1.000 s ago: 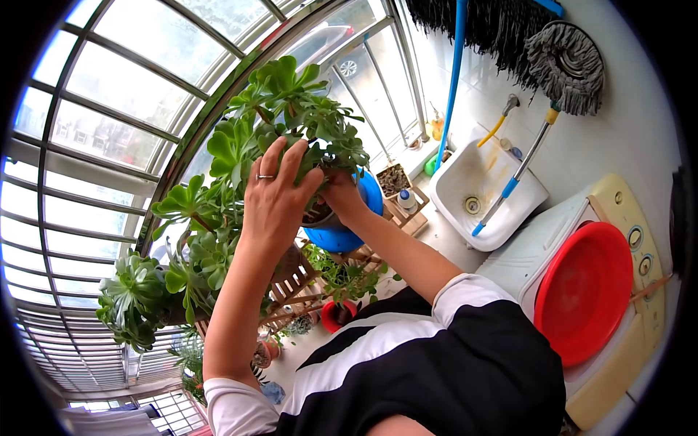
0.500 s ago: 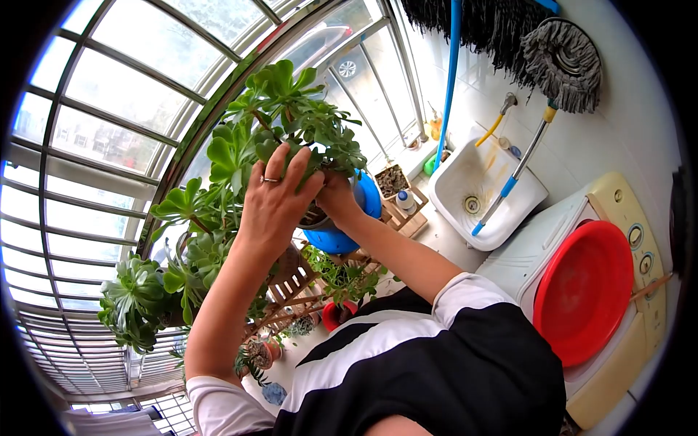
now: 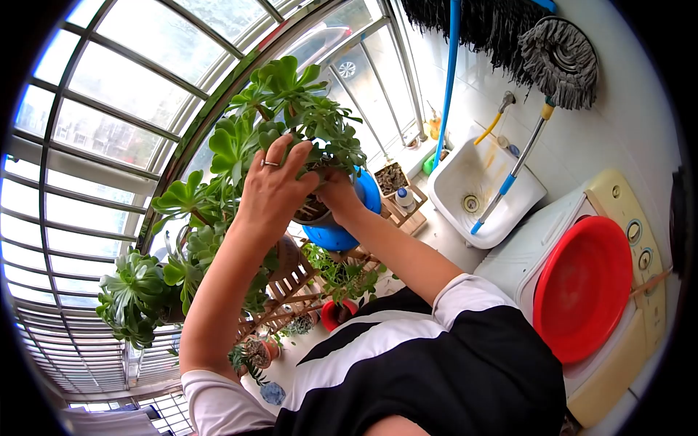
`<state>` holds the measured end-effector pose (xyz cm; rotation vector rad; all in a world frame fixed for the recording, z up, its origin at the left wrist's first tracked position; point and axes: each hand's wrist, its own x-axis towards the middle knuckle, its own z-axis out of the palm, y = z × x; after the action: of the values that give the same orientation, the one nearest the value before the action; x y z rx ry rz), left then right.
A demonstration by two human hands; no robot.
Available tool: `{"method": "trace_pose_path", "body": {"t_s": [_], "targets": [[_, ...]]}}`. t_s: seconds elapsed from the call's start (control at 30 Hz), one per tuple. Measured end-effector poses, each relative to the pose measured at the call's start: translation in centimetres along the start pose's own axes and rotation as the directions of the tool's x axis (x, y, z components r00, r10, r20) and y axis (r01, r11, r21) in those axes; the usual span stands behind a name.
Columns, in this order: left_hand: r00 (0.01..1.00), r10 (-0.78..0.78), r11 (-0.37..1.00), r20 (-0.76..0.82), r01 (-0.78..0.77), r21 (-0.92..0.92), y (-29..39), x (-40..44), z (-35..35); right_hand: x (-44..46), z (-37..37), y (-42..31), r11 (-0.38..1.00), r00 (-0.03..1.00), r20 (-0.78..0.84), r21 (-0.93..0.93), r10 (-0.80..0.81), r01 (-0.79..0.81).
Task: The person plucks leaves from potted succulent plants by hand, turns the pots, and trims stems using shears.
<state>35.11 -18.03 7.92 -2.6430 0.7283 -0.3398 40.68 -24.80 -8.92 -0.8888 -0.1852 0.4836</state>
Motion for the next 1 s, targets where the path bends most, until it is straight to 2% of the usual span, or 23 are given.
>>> {"method": "trace_pose_path", "body": {"t_s": [0.13, 0.23, 0.33, 0.4, 0.53, 0.6, 0.73, 0.8, 0.93, 1.0], "targets": [[1.0, 0.022, 1.0, -0.014, -0.022, 0.003, -0.4, -0.3, -0.2, 0.6, 0.1, 1.0, 0.992, 0.995, 0.02, -0.074, -0.099, 0.1], [0.999, 0.039, 0.999, -0.024, -0.039, -0.007, -0.6, -0.2, -0.6, 0.8, 0.1, 1.5, 0.997, 0.997, 0.017, 0.008, -0.075, 0.075], [0.997, 0.064, 0.997, 0.044, -0.062, -0.039, -0.7, -0.3, -1.4, 0.1, 0.3, 0.8, 0.992, 0.998, 0.034, 0.119, -0.048, 0.044], [0.994, 0.098, 0.994, 0.057, -0.096, -0.048, -0.8, -0.3, -1.7, -0.8, 0.7, 0.0, 0.974, 0.998, -0.06, 0.224, 0.022, -0.008], [0.987, 0.135, 0.989, 0.082, -0.13, -0.067, -1.3, -0.4, -2.2, -0.9, 1.6, 0.6, 0.958, 0.995, -0.097, 0.28, -0.034, 0.06], [0.988, 0.129, 0.988, 0.084, -0.12, -0.1, -1.6, -0.5, -2.3, -1.0, 2.0, 0.7, 0.925, 0.983, -0.168, 0.354, -0.08, 0.136], [0.99, 0.112, 0.992, 0.085, -0.106, -0.074, -1.4, -0.4, -2.5, -1.1, 2.4, 1.5, 0.917, 0.977, -0.209, 0.381, -0.04, 0.119], [0.99, 0.119, 0.992, 0.075, -0.115, -0.059, -1.4, -0.5, -2.6, -1.6, 3.0, 1.2, 0.85, 0.981, -0.192, 0.514, -0.02, 0.118], [0.989, 0.135, 0.99, 0.059, -0.132, -0.053, -1.7, -1.0, -2.2, -1.4, 2.9, 2.4, 0.874, 0.984, -0.18, 0.478, 0.002, 0.086], [0.993, 0.109, 0.994, 0.047, -0.107, -0.034, -1.7, -0.9, -2.2, -1.8, 3.3, 2.5, 0.896, 0.969, -0.172, 0.378, -0.179, 0.233]]}}
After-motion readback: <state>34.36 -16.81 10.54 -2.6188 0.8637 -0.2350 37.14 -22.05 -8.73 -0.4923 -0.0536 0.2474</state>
